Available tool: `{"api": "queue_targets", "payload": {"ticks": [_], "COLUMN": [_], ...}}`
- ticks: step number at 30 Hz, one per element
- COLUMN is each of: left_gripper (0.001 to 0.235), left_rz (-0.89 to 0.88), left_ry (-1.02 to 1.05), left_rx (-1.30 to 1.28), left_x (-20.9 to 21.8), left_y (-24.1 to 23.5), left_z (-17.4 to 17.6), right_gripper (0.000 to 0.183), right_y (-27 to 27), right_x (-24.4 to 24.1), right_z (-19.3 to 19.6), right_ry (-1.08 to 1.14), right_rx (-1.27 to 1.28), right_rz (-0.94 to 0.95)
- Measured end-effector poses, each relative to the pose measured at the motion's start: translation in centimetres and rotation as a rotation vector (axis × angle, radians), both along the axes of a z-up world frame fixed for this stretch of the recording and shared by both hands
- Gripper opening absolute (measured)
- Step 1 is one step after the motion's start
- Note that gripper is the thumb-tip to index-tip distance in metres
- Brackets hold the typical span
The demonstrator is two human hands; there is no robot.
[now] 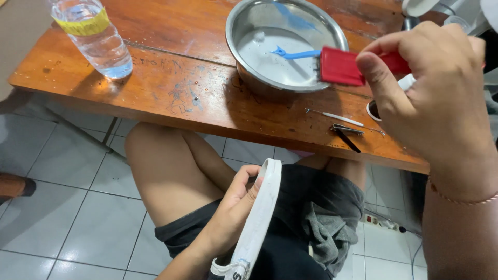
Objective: The person cleans a white Adidas slide by applying foam, scrubbing the upper and sole with a blue brush, wiping with a gray cloth, and using a red brush on the sole. The person repeats scrubbing and wiping steps on different parts of the slide.
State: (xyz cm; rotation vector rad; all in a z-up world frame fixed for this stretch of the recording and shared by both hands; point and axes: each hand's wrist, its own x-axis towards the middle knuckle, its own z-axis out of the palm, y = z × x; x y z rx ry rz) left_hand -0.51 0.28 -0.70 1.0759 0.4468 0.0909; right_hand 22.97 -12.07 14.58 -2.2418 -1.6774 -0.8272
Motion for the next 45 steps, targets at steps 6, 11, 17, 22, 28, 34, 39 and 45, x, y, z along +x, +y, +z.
{"api": "queue_targets", "payload": {"ticks": [6, 11, 17, 22, 28, 34, 39, 45], "left_gripper": [0.044, 0.047, 0.04, 0.043, 0.053, 0.053, 0.045, 0.044], "left_rz": [0.013, 0.076, 0.085, 0.094, 0.148, 0.125, 0.104, 0.109], "left_ry": [0.067, 0.069, -0.018, 0.065, 0.132, 0.065, 0.008, 0.069], "left_rx": [-0.024, -0.045, 0.003, -0.071, -0.058, -0.068, -0.178, -0.169], "left_x": [-0.2, -0.9, -0.5, -0.7, -1.6, -1.7, -1.8, -1.7], "left_y": [0.8, 1.9, 1.7, 1.6, 3.0, 3.0, 2.8, 2.8], "left_z": [0.0, -0.5, -1.5, -0.6, -0.4, -1.0, -1.1, -0.9], "right_gripper": [0.034, 0.037, 0.046, 0.042, 0.043, 0.045, 0.034, 0.039], "right_y": [6.1, 7.7, 8.7, 13.7, 16.8, 16.6, 16.7, 17.5], "right_x": [0.6, 1.6, -4.9, -7.4, -5.9, -4.3, -2.6, -2.2], "right_z": [0.6, -0.1, 1.3, -3.4, -9.1, -10.0, -10.1, -12.2], "right_ry": [0.392, 0.406, 0.538, 0.674, 0.464, 0.327, 0.391, 0.242], "right_rx": [-0.148, -0.119, -0.162, -0.252, -0.139, -0.097, -0.091, 0.056], "right_rz": [-0.159, -0.051, 0.13, 0.188, 0.338, 0.399, 0.355, 0.406]}}
